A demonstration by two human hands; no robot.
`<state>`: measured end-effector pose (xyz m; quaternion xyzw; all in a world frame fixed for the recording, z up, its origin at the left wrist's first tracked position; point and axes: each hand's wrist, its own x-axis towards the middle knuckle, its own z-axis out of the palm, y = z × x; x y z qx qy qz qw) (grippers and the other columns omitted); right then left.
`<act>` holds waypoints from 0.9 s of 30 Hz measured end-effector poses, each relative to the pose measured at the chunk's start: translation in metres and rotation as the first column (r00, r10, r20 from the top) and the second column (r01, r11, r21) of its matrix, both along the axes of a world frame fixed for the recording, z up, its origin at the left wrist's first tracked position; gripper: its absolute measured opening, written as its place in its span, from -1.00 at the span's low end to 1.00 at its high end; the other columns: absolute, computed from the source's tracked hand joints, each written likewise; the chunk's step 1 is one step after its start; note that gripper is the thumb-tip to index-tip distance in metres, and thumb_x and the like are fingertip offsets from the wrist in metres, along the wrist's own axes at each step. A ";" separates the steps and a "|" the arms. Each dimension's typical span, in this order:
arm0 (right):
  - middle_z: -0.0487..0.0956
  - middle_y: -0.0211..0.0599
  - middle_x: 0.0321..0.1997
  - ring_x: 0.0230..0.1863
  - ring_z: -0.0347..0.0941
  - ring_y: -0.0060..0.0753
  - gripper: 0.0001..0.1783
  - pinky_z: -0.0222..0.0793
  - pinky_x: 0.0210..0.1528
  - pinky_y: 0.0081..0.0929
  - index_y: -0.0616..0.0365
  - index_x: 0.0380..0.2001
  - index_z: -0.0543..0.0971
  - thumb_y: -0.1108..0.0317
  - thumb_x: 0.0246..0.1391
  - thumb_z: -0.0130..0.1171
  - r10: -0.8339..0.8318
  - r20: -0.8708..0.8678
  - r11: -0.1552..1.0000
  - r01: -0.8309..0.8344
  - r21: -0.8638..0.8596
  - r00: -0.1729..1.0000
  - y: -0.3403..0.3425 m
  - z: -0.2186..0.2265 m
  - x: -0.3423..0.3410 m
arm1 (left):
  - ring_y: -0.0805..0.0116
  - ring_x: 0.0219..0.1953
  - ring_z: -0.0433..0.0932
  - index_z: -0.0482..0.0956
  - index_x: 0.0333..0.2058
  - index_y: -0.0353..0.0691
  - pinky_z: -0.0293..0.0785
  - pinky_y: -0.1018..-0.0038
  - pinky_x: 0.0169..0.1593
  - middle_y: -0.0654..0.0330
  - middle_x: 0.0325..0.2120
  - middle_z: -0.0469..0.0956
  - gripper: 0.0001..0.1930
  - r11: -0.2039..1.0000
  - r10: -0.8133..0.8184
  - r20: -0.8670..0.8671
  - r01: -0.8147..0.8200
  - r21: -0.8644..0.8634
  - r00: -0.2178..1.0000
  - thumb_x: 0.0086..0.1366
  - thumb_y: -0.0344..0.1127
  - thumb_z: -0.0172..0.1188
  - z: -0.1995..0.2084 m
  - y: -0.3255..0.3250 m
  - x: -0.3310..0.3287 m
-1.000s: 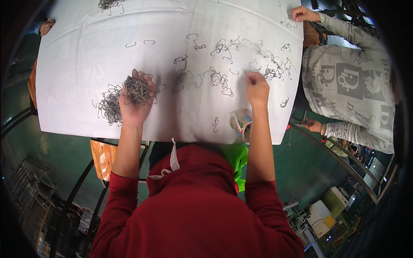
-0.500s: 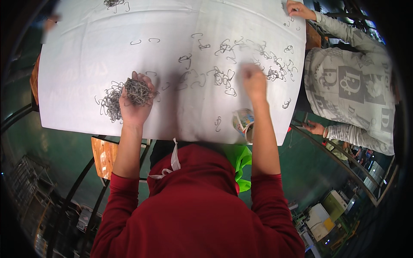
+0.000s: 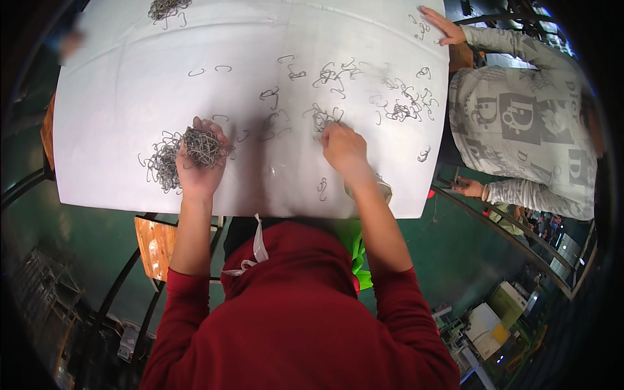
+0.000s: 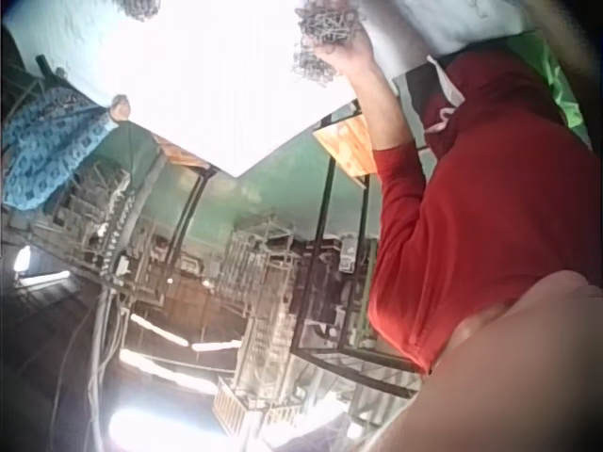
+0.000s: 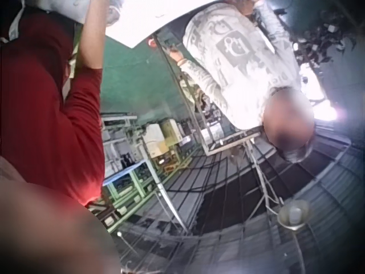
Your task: The person assembles small metal hooks and washers by hand at a table, then gathers the loose hooks into a pile and walks to a nearby rack to hang the assembled pieces. The person also collects remaining hooks from the table and places them into a container.
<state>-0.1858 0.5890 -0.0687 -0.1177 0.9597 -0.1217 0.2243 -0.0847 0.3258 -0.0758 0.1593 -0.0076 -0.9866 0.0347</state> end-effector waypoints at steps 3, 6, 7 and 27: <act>0.48 -0.19 -0.09 -0.05 0.42 -0.15 -0.78 0.37 -0.04 -0.24 0.07 -0.29 0.55 0.24 -0.02 0.16 -0.064 0.070 0.998 0.063 0.024 0.995 0.038 0.006 -0.010 | 0.24 -0.11 0.41 0.49 -0.12 -0.16 0.45 0.36 -0.08 0.22 -0.20 0.44 -0.68 0.999 0.054 0.153 -0.054 -0.005 0.987 0.31 -0.19 -0.17 -0.002 0.001 0.001; 0.33 -0.08 0.14 0.12 0.30 -0.03 -0.51 0.28 0.13 -0.21 0.08 0.01 0.44 0.17 0.00 0.18 -0.297 -0.280 0.955 0.290 -0.069 0.913 0.055 -0.008 -0.024 | 0.23 -0.06 0.41 0.49 -0.08 -0.25 0.43 0.34 0.05 0.15 -0.16 0.45 -0.69 1.000 0.013 0.027 -0.013 0.016 1.000 0.23 -0.36 -0.08 0.000 0.004 0.001; 0.30 -0.05 0.17 0.14 0.27 0.02 -0.45 0.25 0.16 -0.20 0.08 0.07 0.39 0.16 0.00 0.19 -0.358 -0.385 0.932 0.353 -0.086 0.850 0.055 -0.015 -0.029 | 0.23 -0.07 0.41 0.49 -0.09 -0.25 0.44 0.34 0.04 0.15 -0.17 0.45 -0.69 1.000 0.022 0.073 -0.024 0.016 0.997 0.23 -0.36 -0.09 0.001 0.005 0.000; 0.52 -0.28 -0.16 -0.08 0.45 -0.17 -0.80 0.39 -0.03 -0.25 0.00 -0.26 0.57 0.34 -0.04 0.17 -0.185 -0.170 0.982 0.177 -0.061 0.968 0.085 -0.010 -0.119 | 0.23 -0.08 0.44 0.52 -0.13 -0.20 0.46 0.33 -0.01 0.16 -0.16 0.48 -0.72 0.999 -0.053 0.145 0.051 0.015 0.988 0.31 -0.28 -0.11 0.016 0.030 -0.020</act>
